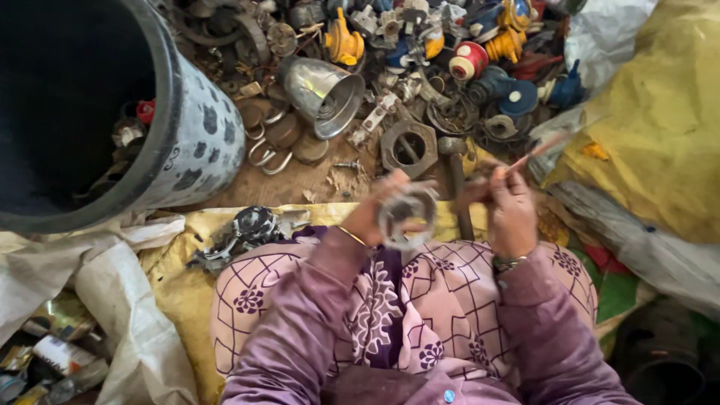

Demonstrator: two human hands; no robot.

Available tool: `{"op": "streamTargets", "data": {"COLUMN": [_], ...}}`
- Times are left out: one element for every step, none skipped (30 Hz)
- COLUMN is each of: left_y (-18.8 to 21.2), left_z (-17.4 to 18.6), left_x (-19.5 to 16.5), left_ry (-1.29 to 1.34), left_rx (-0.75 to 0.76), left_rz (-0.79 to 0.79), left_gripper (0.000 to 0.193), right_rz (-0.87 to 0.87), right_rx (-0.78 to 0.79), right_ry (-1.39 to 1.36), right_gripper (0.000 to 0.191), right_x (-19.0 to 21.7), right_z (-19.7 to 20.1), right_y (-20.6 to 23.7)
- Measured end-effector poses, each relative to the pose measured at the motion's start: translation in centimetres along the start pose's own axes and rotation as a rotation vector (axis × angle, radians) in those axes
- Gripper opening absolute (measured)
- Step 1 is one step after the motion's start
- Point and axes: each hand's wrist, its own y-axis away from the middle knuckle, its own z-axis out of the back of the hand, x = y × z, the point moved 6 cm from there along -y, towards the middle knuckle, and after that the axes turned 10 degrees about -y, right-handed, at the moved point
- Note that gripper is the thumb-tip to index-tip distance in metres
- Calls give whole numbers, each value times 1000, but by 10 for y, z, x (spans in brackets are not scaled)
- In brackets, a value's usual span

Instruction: The person sits on the floor and uses a hammer and a metal rod to strike and adjust small metal parts. They repeatedly pick up parts, hit them, and place them back down among a pile of scrap metal.

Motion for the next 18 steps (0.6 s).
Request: {"op": "streamTargets", "data": {"left_y": [6, 6, 6, 6, 7, 6, 6, 7, 6, 6, 7, 8, 8, 8, 7, 7, 6, 5], "left_z": [9, 13, 16, 19, 22, 26, 29, 28, 27, 26, 23, 20, 16, 16, 14, 13, 13, 14], "left_x": [-9, -22, -35, -44, -50, -55, -57, -59, -60, -59, -57, -54, -53, -51, -48, -46, -45, -45], "left_ry": [87, 137, 189, 243, 279, 315, 353, 317, 280, 245, 220, 192, 162, 175, 189, 203, 190, 176], "left_rx": [-89, -83, -78, -78, -93, -108, -125, -97, -68, -39, 11, 64, 118, 137, 155, 173, 165, 157], "left_rz": [33, -12, -58, -102, -109, -119, -130, -161, -191, -220, -218, -217, -219, -214, -207, -200, -208, -218], "left_gripper": [56, 60, 64, 68, 70, 72, 74, 76, 78, 80, 79, 78, 77, 77, 76, 76, 77, 77], "right_rz": [85, -13, -112, -217, -257, -296, -337, -307, -276, -247, -244, -237, -226, -233, -239, -247, -299, -350], "right_rx": [-44, -21, 4, 30, 55, 83, 112, 141, 168, 195, 192, 189, 188, 199, 209, 218, 271, 327], "right_ry": [126, 215, 302, 389, 398, 408, 419, 437, 455, 474, 499, 524, 548, 535, 521, 508, 453, 397], "right_gripper": [31, 33, 35, 38, 39, 39, 40, 40, 40, 40, 38, 37, 35, 35, 36, 36, 36, 37], "right_x": [13, 13, 16, 15, 14, 11, 6, 5, 3, 1, 0, -1, 0, 1, 4, 7, 10, 16], "right_z": [3, 3, 6, 9, 9, 9, 10, 10, 10, 10, 12, 13, 12, 10, 6, 1, -6, -12], "right_y": [4, 10, 20, 32, 44, 56, 67, 75, 81, 86, 91, 95, 97, 99, 101, 103, 107, 112]}}
